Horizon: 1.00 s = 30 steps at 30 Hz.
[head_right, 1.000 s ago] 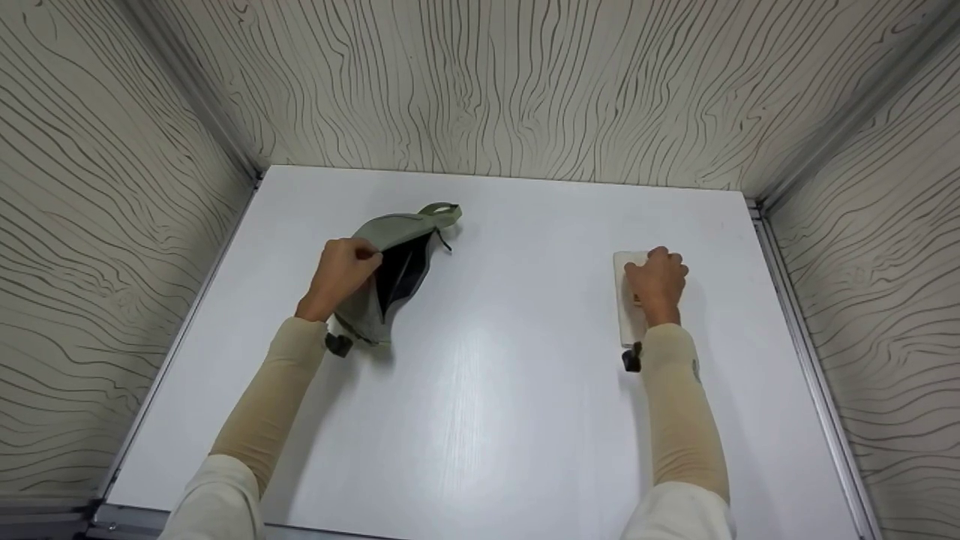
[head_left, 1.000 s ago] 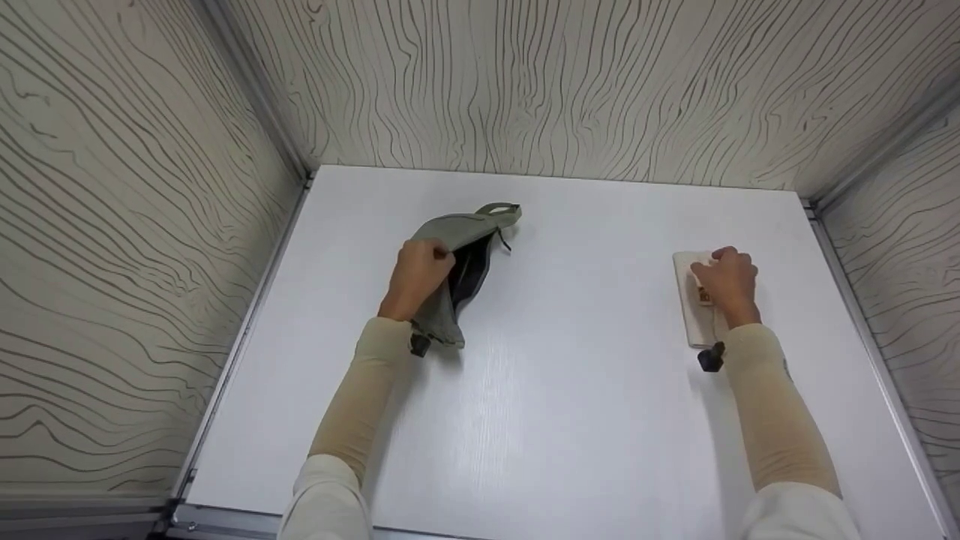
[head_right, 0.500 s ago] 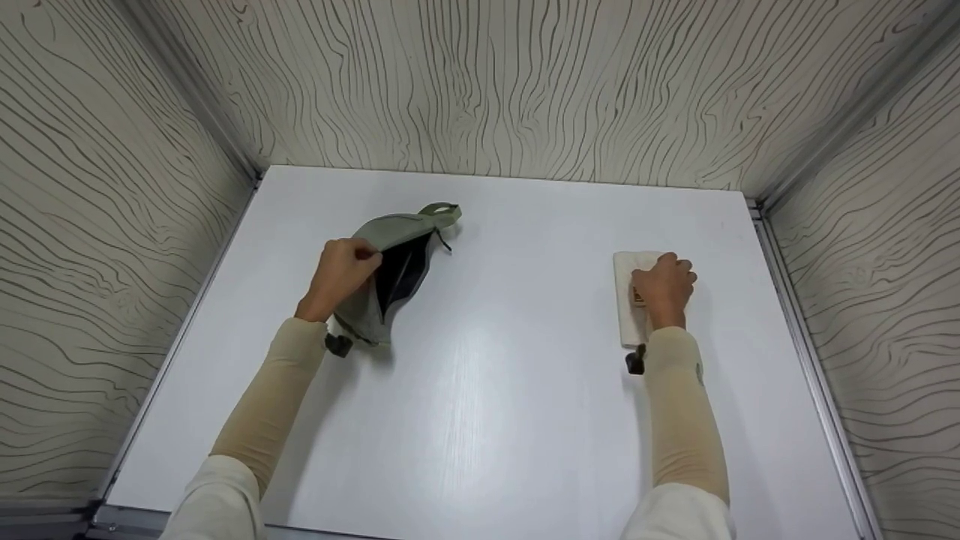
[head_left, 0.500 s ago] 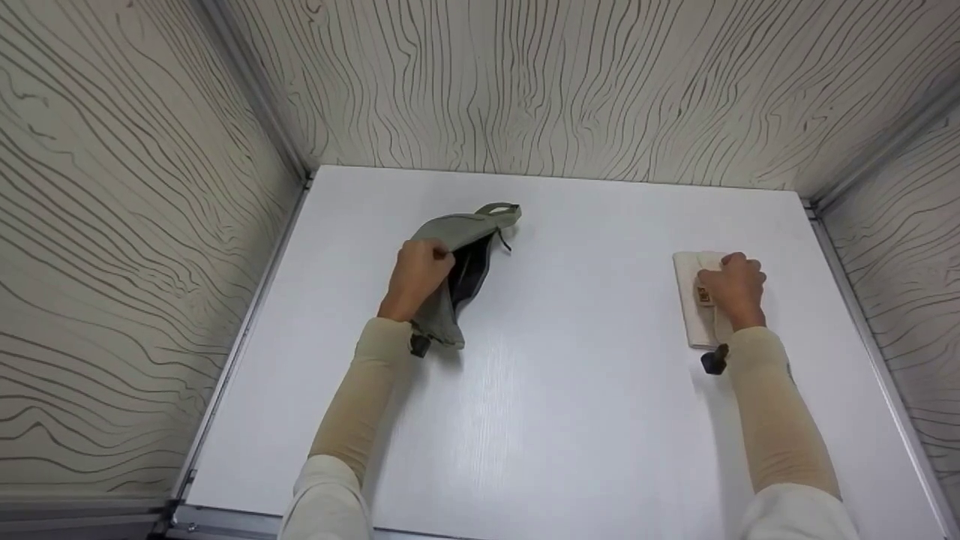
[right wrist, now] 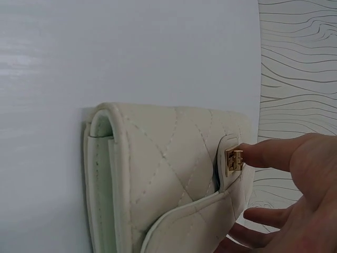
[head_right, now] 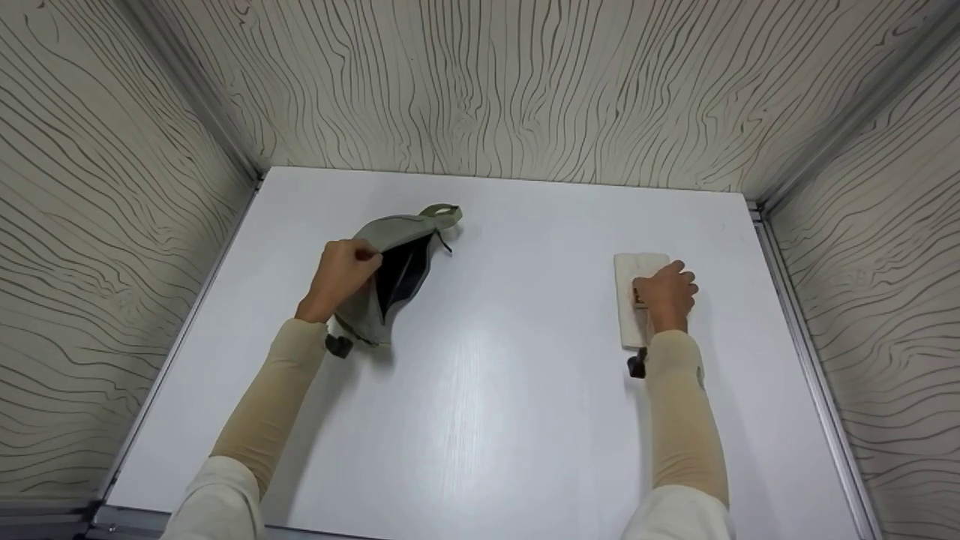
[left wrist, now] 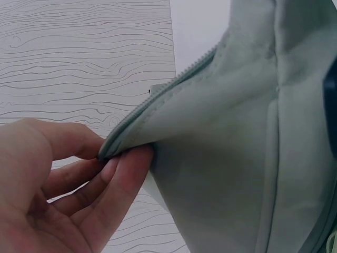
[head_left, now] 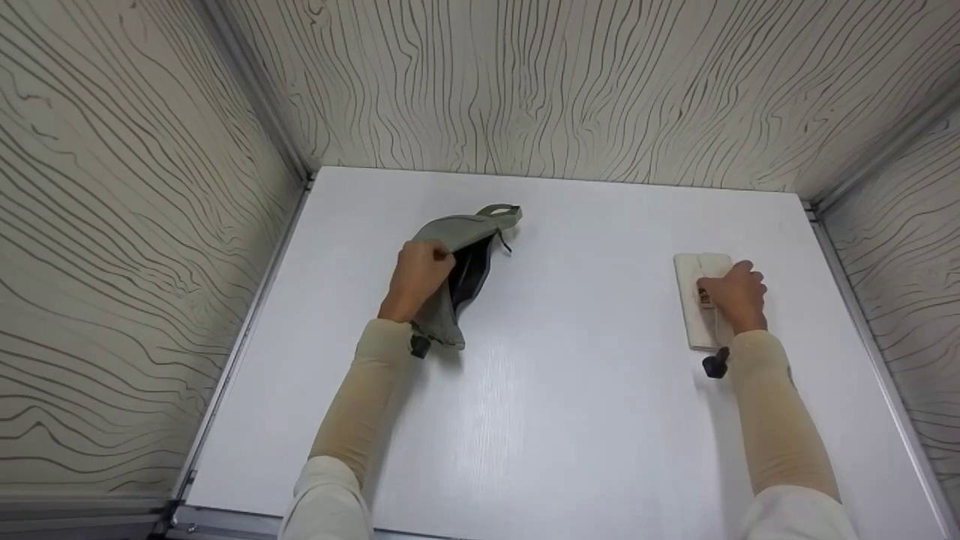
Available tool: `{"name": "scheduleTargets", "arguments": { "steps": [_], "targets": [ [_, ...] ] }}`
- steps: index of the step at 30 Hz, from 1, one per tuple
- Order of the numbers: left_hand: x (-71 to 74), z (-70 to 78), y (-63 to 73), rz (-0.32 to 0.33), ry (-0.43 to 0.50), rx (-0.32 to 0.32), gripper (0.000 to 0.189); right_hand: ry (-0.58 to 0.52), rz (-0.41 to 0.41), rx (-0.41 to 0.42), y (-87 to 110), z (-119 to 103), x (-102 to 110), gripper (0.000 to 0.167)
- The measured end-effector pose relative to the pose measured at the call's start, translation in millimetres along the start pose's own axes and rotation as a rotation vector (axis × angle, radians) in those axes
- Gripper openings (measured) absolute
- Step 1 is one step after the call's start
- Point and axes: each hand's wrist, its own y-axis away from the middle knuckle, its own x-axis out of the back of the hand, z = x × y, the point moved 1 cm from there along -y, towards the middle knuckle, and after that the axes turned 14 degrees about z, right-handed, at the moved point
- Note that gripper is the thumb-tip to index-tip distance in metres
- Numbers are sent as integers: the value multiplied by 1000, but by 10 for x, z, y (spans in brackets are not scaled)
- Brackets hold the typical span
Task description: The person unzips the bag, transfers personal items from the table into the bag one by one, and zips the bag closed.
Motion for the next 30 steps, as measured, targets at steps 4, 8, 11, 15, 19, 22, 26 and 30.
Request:
{"name": "scheduleTargets", "arguments": {
  "steps": [4,8,11,15,19,22,26,30],
  "targets": [
    [0,-5,-1,-1,0,1,18,9,-30,-43,3,-2,18,92],
    [2,-7,-1,-2,-2,5,18,28,-53,-66,9,0,33,93],
    [2,-7,-2,-2,-5,2,18,38,-55,-63,10,13,38,94],
    [-2,-11,-7,1,6,-11,18,37,-43,-50,4,48,34,95],
    [-10,-21,-13,5,15,-8,18,36,-25,-47,5,75,26,91],
    [-8,-22,-15,11,10,-6,18,42,-17,-45,4,87,23,89],
    [-3,-13,-13,13,7,-4,17,40,-17,-44,0,100,27,90],
    [-8,-8,-11,4,13,8,18,33,-21,-50,-3,112,35,91]
  ]
}}
